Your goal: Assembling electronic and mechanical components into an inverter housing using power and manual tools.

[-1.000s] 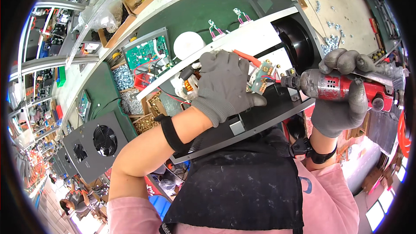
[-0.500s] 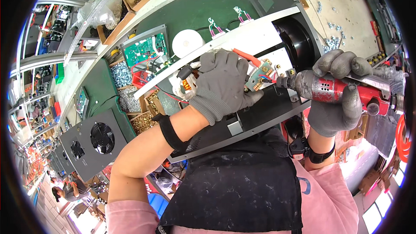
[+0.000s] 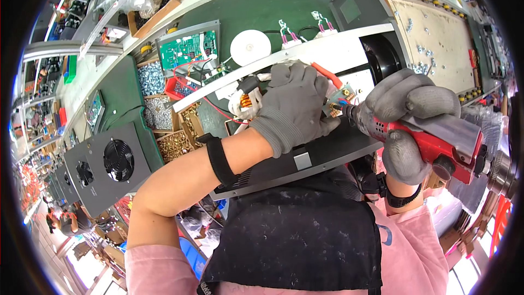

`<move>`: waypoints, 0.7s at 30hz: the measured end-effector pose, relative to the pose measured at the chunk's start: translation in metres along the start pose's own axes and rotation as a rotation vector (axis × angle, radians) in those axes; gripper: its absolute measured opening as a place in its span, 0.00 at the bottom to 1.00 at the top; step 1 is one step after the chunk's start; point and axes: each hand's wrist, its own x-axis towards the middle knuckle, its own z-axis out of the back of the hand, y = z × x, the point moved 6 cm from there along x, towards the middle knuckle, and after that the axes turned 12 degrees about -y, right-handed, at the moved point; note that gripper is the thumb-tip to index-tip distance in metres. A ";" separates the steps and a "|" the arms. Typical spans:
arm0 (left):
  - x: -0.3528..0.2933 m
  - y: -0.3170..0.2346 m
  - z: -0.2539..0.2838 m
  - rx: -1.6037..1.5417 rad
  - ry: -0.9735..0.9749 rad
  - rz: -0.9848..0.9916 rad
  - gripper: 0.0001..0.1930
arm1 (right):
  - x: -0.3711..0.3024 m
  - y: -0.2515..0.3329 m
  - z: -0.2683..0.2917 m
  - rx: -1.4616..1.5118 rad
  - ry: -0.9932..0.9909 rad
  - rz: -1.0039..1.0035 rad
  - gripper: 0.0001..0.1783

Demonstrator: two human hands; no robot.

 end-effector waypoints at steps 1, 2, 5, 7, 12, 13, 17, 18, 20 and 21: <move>0.000 0.001 0.000 0.019 -0.028 -0.011 0.32 | 0.002 -0.001 -0.005 -0.002 0.068 0.001 0.18; -0.002 0.003 0.000 0.022 -0.035 0.005 0.32 | 0.003 -0.003 -0.008 0.005 0.084 0.001 0.18; -0.003 0.002 -0.003 0.022 0.031 -0.010 0.33 | 0.001 -0.005 -0.010 -0.002 0.071 -0.014 0.18; -0.001 0.001 -0.003 0.040 0.104 -0.021 0.33 | 0.003 -0.001 -0.011 -0.007 0.071 -0.024 0.18; -0.002 0.002 -0.005 0.031 0.090 -0.037 0.33 | 0.001 0.003 -0.012 -0.031 -0.021 -0.010 0.18; -0.002 0.003 -0.004 0.004 0.077 -0.038 0.34 | -0.004 0.001 -0.013 -0.018 -0.018 -0.006 0.17; -0.008 0.007 -0.008 0.005 0.079 -0.030 0.32 | -0.010 0.015 -0.031 -0.018 0.230 0.162 0.14; -0.007 0.007 -0.007 0.002 0.066 -0.027 0.32 | -0.011 0.021 -0.035 -0.034 0.318 0.184 0.15; -0.006 0.003 -0.002 -0.041 0.001 -0.068 0.32 | -0.012 0.024 -0.037 -0.011 0.323 0.231 0.18; -0.008 0.003 -0.004 -0.044 0.002 -0.063 0.32 | -0.013 0.021 -0.036 -0.038 0.290 0.197 0.18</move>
